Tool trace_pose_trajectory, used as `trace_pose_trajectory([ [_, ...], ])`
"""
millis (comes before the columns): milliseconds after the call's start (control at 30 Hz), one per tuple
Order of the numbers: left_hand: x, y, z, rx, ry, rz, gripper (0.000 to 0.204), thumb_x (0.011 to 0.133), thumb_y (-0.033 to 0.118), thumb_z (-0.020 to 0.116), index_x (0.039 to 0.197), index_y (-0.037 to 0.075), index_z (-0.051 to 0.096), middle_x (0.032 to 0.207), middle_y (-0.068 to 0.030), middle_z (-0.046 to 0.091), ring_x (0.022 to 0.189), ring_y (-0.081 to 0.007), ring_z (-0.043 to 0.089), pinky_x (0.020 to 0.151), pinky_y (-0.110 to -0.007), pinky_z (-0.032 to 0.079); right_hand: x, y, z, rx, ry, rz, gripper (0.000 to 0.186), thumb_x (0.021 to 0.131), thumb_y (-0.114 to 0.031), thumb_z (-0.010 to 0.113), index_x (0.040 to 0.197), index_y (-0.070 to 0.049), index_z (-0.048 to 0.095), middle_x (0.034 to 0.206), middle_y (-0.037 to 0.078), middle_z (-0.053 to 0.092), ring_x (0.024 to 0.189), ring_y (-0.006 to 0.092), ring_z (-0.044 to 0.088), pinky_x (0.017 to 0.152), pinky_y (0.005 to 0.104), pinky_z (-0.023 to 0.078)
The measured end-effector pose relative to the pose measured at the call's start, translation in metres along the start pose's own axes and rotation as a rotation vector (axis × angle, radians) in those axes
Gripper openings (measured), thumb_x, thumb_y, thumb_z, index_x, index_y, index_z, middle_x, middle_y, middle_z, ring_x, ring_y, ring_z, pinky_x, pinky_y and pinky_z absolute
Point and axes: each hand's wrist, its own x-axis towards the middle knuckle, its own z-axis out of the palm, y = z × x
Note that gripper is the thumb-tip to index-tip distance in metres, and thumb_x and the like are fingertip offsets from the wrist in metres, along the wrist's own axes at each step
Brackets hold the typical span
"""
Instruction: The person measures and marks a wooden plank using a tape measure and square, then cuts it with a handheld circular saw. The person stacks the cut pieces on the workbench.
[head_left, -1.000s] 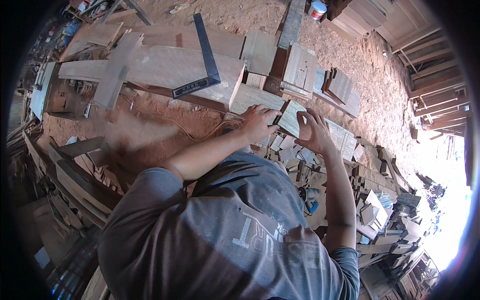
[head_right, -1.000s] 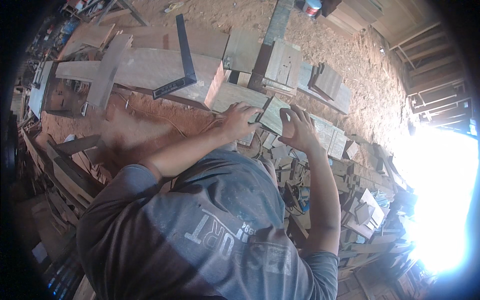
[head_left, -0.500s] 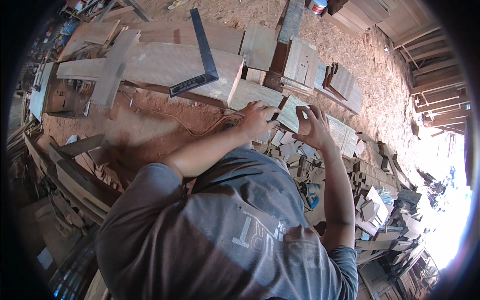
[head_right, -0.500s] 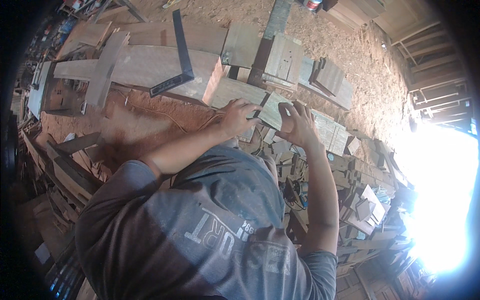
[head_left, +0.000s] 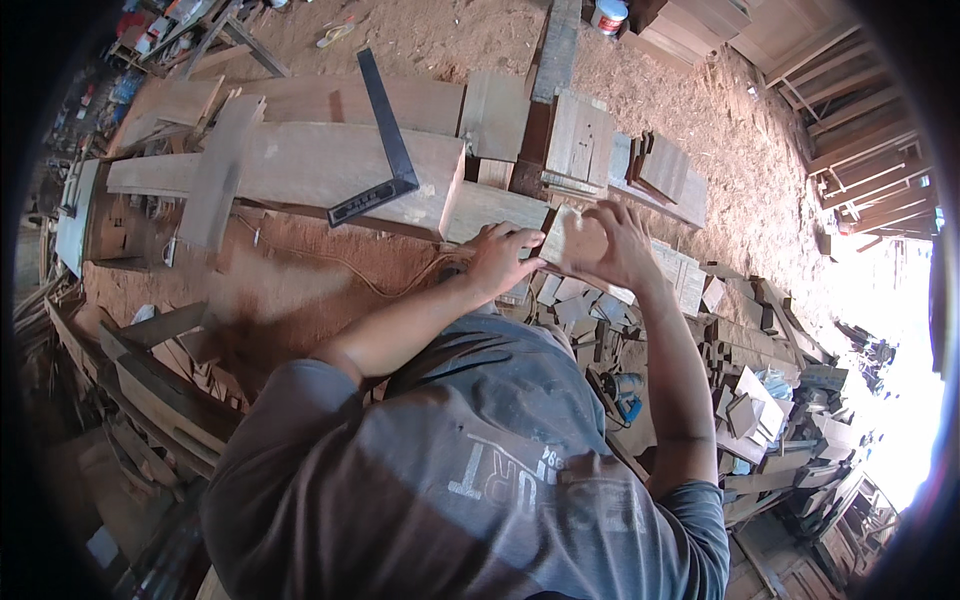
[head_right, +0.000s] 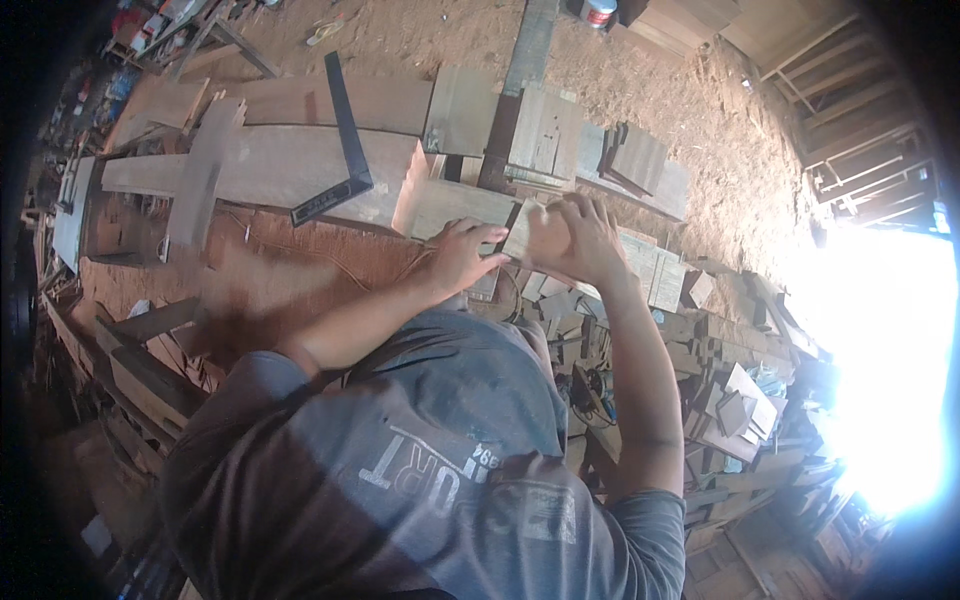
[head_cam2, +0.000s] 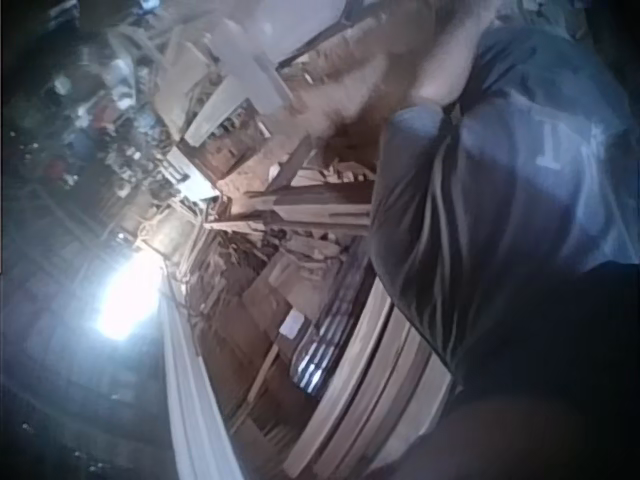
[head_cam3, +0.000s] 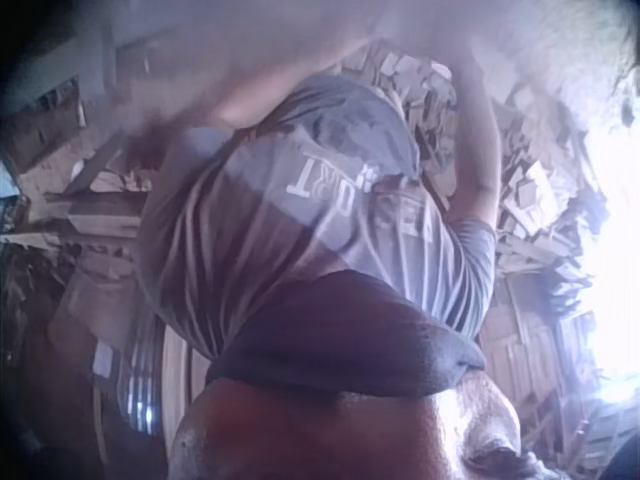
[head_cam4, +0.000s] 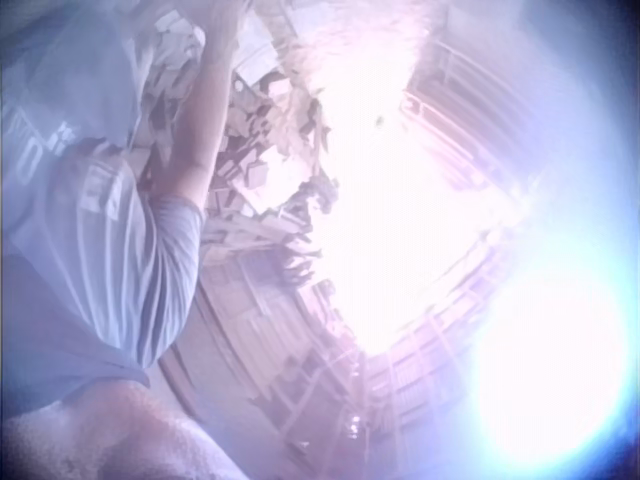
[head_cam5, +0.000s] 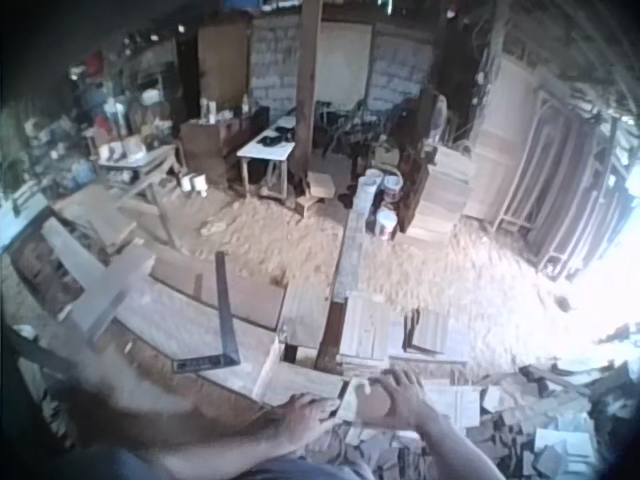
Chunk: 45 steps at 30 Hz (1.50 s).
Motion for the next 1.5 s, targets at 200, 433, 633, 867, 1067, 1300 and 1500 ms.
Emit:
trace_pose_trajectory([
  [200, 0.003, 0.001, -0.003, -0.006, -0.01, 0.027, 0.049, 0.083, 0.028, 0.094, 0.124, 0.009, 0.076, 0.11, -0.0031, 0.081, 0.112, -0.026, 0.07, 0.102, -0.044, 0.051, 0.11, -0.042, 0.024, -0.033, 0.344, 0.404, 0.088, 0.084, -0.072, 0.083, 0.136, -0.003, 0.065, 0.156, 0.025, 0.051, 0.148, 0.0492, 0.045, 0.122, 0.0586, 0.038],
  [433, 0.001, -0.004, -0.001, 0.022, 0.01, 0.054, 0.049, 0.082, 0.029, 0.095, 0.124, 0.012, 0.076, 0.111, -0.0003, 0.081, 0.111, -0.0248, 0.069, 0.101, -0.043, 0.053, 0.139, -0.047, 0.037, 0.173, 0.385, 0.529, 0.083, 0.078, -0.041, 0.084, 0.148, -0.005, 0.054, 0.169, 0.023, 0.036, 0.155, 0.0491, 0.034, 0.127, 0.0564, 0.034],
  [633, 0.001, -0.005, 0.001, 0.016, 0.01, 0.082, 0.048, 0.084, 0.03, 0.093, 0.125, 0.013, 0.074, 0.109, 0.0006, 0.081, 0.112, -0.0251, 0.07, 0.102, -0.042, 0.054, 0.142, -0.067, 0.037, 0.132, 0.408, 0.282, 0.073, 0.081, -0.044, 0.086, 0.139, -0.007, 0.06, 0.164, 0.022, 0.044, 0.152, 0.0449, 0.04, 0.127, 0.0537, 0.033],
  [867, -0.002, -0.017, 0.01, 0.009, -0.034, 0.05, 0.047, 0.087, 0.025, 0.09, 0.125, 0.01, 0.068, 0.113, -0.0059, 0.082, 0.112, -0.0314, 0.072, 0.103, -0.046, 0.055, 0.201, -0.108, 0.067, 0.166, 0.406, 0.18, 0.081, 0.088, -0.057, 0.082, 0.145, -0.003, 0.059, 0.162, 0.026, 0.046, 0.154, 0.0504, 0.035, 0.129, 0.0593, 0.027],
  [1067, 0.0, -0.017, 0.008, -0.009, 0.027, 0.103, 0.048, 0.083, 0.027, 0.093, 0.123, 0.01, 0.072, 0.107, -0.0042, 0.081, 0.109, -0.0283, 0.071, 0.099, -0.045, 0.055, 0.166, -0.087, 0.04, -0.084, 0.251, 0.518, 0.077, 0.089, -0.055, 0.084, 0.149, -0.013, 0.059, 0.169, 0.027, 0.04, 0.156, 0.052, 0.035, 0.13, 0.0594, 0.027],
  [1300, 0.003, -0.003, -0.005, 0.036, 0.016, 0.083, 0.045, 0.083, 0.03, 0.094, 0.12, 0.01, 0.077, 0.109, -0.002, 0.081, 0.109, -0.025, 0.07, 0.1, -0.042, 0.054, 0.131, -0.032, 0.016, 0.867, 0.489, 0.536, 0.07, 0.091, -0.037, 0.077, 0.151, -0.005, 0.058, 0.153, 0.024, 0.058, 0.14, 0.0394, 0.059, 0.118, 0.0531, 0.048],
  [1500, -0.001, -0.002, -0.007, 0.073, -0.025, 0.045, 0.044, 0.085, 0.031, 0.093, 0.121, 0.011, 0.077, 0.114, -0.0029, 0.079, 0.112, -0.026, 0.071, 0.104, -0.042, 0.052, 0.025, -0.007, -0.038, 2.214, 0.106, 0.055, 0.078, 0.094, -0.031, 0.066, 0.16, 0.006, 0.045, 0.147, 0.029, 0.063, 0.128, 0.0433, 0.069, 0.11, 0.0528, 0.059],
])
